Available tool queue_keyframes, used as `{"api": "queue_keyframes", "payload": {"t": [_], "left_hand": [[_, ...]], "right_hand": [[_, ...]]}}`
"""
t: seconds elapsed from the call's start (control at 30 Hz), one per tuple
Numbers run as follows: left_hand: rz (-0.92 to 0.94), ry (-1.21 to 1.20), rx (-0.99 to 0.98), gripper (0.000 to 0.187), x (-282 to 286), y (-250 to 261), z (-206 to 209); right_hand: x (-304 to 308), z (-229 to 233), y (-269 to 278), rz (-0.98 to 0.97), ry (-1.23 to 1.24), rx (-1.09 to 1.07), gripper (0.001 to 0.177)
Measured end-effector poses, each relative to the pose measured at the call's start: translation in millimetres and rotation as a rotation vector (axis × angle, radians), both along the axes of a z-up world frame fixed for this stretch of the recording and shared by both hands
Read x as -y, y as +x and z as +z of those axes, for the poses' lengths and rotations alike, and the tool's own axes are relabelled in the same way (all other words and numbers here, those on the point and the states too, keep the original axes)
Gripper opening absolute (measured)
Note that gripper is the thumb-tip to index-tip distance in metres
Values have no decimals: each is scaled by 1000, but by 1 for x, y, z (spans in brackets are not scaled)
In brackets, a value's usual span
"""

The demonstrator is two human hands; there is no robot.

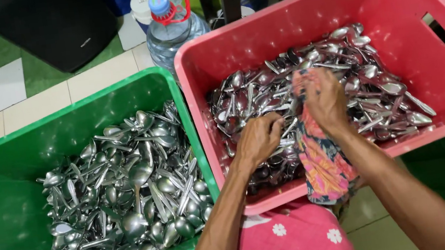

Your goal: Clean and sort metal spoons by wiping them with a cloth and moving them from a red bin to a green bin.

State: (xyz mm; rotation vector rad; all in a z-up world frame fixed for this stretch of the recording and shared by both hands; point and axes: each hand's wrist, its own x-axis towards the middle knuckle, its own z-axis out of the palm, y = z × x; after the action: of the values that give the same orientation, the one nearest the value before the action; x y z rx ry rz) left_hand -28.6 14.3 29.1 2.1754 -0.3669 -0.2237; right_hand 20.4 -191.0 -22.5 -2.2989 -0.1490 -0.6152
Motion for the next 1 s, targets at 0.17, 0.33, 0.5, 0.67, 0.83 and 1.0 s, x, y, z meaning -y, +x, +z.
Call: {"api": "queue_keyframes", "payload": {"t": [0.17,0.33,0.5,0.67,0.83,1.0], "left_hand": [[100,-11,-21,32,-2,10,-7],[251,-88,26,30,-4,19,-28],[173,-105,45,27,7,9,-17],[139,-99,70,25,12,6,-21],[181,-180,-4,25,14,16,-45],[107,-536,-182,27,18,3,-27]], "right_hand": [[7,-3,1,-160,101,-64,23],[-5,3,-2,-92,43,69,30],[-23,-16,3,104,-425,215,25],[-18,-7,5,3,-546,249,29],[-7,7,6,-184,138,28,20],[-57,101,-25,-147,1234,-355,23]]}}
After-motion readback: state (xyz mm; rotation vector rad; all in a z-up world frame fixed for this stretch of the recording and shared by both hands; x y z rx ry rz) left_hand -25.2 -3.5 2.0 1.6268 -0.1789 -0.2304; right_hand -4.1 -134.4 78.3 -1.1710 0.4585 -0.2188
